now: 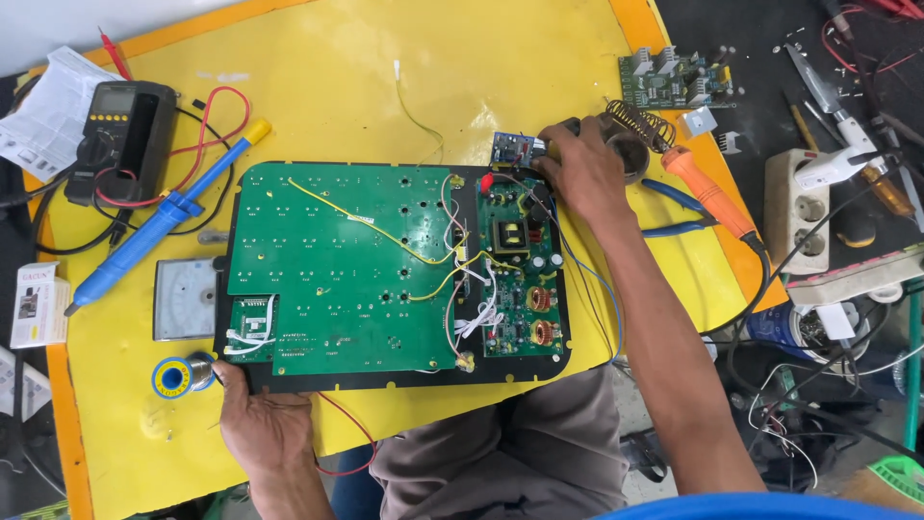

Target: Assembling electronic components by connecting wires to a circuit board and testing connections.

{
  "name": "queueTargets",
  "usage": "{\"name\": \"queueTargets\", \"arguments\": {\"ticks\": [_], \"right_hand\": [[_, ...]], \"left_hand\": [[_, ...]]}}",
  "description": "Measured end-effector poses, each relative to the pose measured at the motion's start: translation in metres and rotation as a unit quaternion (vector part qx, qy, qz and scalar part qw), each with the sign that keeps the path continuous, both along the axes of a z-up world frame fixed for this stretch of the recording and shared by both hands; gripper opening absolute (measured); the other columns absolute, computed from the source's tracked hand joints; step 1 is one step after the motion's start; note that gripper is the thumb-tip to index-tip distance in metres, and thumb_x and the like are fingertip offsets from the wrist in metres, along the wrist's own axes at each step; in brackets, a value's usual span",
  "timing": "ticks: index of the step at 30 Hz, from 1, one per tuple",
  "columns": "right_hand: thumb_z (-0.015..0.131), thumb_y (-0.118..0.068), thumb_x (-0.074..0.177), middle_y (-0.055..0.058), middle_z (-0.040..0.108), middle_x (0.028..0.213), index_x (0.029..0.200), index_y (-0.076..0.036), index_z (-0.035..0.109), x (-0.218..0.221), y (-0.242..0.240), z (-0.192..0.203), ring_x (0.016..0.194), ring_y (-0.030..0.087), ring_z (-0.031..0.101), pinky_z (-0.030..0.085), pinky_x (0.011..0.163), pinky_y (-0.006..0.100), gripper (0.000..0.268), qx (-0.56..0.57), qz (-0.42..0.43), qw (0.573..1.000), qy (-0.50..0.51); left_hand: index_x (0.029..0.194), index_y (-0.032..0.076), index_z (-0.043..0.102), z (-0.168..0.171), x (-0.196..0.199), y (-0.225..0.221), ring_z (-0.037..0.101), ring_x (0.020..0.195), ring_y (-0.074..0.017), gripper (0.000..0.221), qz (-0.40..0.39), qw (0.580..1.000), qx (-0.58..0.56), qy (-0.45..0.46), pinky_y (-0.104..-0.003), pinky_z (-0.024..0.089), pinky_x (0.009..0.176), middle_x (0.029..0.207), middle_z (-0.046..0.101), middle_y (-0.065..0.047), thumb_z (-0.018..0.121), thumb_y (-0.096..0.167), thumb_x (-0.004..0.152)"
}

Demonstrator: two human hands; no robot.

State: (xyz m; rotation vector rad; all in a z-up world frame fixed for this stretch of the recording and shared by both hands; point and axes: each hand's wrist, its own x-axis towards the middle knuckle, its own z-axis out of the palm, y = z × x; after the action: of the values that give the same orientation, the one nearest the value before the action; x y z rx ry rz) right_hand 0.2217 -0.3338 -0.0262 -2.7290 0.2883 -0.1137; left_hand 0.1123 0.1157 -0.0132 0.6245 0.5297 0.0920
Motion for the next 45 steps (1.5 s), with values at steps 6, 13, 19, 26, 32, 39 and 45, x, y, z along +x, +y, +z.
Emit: {"name": "queueTargets", "arguments": {"ticks": [6, 13, 19, 26, 32, 39, 45], "right_hand": [[0.079, -0.032, 0.096, 0.024, 0.054, 0.124, 0.123, -0.017, 0.066, 0.012, 0.003, 0.000, 0.087, 0.049, 0.066, 0.057, 0.067, 0.063, 0.033, -0.017, -0.019, 0.999, -0.023], [0.077, -0.034, 0.096, 0.022, 0.054, 0.124, 0.125, -0.021, 0.066, 0.025, 0.007, 0.005, 0.090, 0.049, 0.068, 0.055, 0.066, 0.061, 0.034, -0.039, -0.039, 0.998, 0.021], [0.073, -0.033, 0.096, 0.021, 0.051, 0.124, 0.127, -0.019, 0.064, 0.028, 0.006, 0.013, 0.094, 0.049, 0.064, 0.052, 0.070, 0.061, 0.035, -0.021, -0.048, 0.996, 0.067], [0.077, -0.039, 0.095, 0.020, 0.058, 0.125, 0.129, -0.020, 0.066, 0.029, 0.001, 0.018, 0.110, 0.048, 0.060, 0.051, 0.081, 0.062, 0.040, 0.005, -0.038, 0.995, 0.090], [0.073, -0.031, 0.099, 0.021, 0.054, 0.125, 0.139, -0.015, 0.064, 0.016, -0.006, 0.004, 0.110, 0.045, 0.058, 0.048, 0.080, 0.056, 0.043, 0.086, -0.005, 0.996, -0.006], [0.059, -0.028, 0.105, 0.028, 0.056, 0.137, 0.135, -0.013, 0.069, -0.049, 0.005, 0.028, 0.080, 0.034, 0.074, 0.046, 0.090, 0.050, 0.035, 0.121, -0.030, 0.988, -0.091], [0.056, -0.019, 0.109, 0.014, 0.062, 0.112, 0.125, -0.002, 0.070, -0.152, 0.034, 0.055, 0.094, 0.025, 0.075, 0.065, 0.076, 0.031, 0.027, 0.331, -0.033, 0.927, -0.173]], "left_hand": [[0.145, 0.006, 0.059, 0.004, 0.000, 0.001, 0.061, 0.138, -0.0243, 0.049, -0.009, 1.000, -0.005, -0.014, -0.042, 0.051, 0.115, 0.146, 0.063, -0.011, 0.053, 0.034, 0.106], [0.147, 0.009, 0.058, 0.034, 0.005, -0.007, 0.058, 0.142, -0.0239, 0.048, -0.014, 1.000, -0.003, -0.024, -0.047, 0.048, 0.117, 0.150, 0.062, -0.009, 0.053, 0.033, 0.106], [0.150, 0.010, 0.058, 0.046, 0.003, 0.002, 0.063, 0.134, -0.0339, 0.046, -0.073, 0.995, -0.020, -0.063, -0.061, 0.055, 0.095, 0.147, 0.065, -0.013, 0.050, 0.033, 0.111], [0.150, 0.008, 0.056, 0.063, 0.002, 0.000, 0.068, 0.123, -0.0394, 0.048, -0.097, 0.992, 0.031, -0.071, -0.064, 0.061, 0.080, 0.140, 0.069, -0.016, 0.043, 0.035, 0.114], [0.151, 0.010, 0.055, 0.055, 0.002, 0.008, 0.064, 0.128, -0.0427, 0.048, -0.104, 0.992, 0.015, -0.071, -0.074, 0.053, 0.083, 0.146, 0.065, -0.015, 0.044, 0.035, 0.113], [0.153, 0.005, 0.053, 0.056, 0.005, 0.013, 0.065, 0.125, -0.0465, 0.048, -0.131, 0.986, -0.037, -0.101, -0.075, 0.054, 0.083, 0.144, 0.065, -0.021, 0.044, 0.032, 0.114], [0.153, 0.004, 0.051, 0.056, 0.005, 0.014, 0.065, 0.124, -0.0481, 0.048, -0.126, 0.986, -0.052, -0.099, -0.076, 0.053, 0.083, 0.144, 0.065, -0.021, 0.041, 0.030, 0.115]]}}
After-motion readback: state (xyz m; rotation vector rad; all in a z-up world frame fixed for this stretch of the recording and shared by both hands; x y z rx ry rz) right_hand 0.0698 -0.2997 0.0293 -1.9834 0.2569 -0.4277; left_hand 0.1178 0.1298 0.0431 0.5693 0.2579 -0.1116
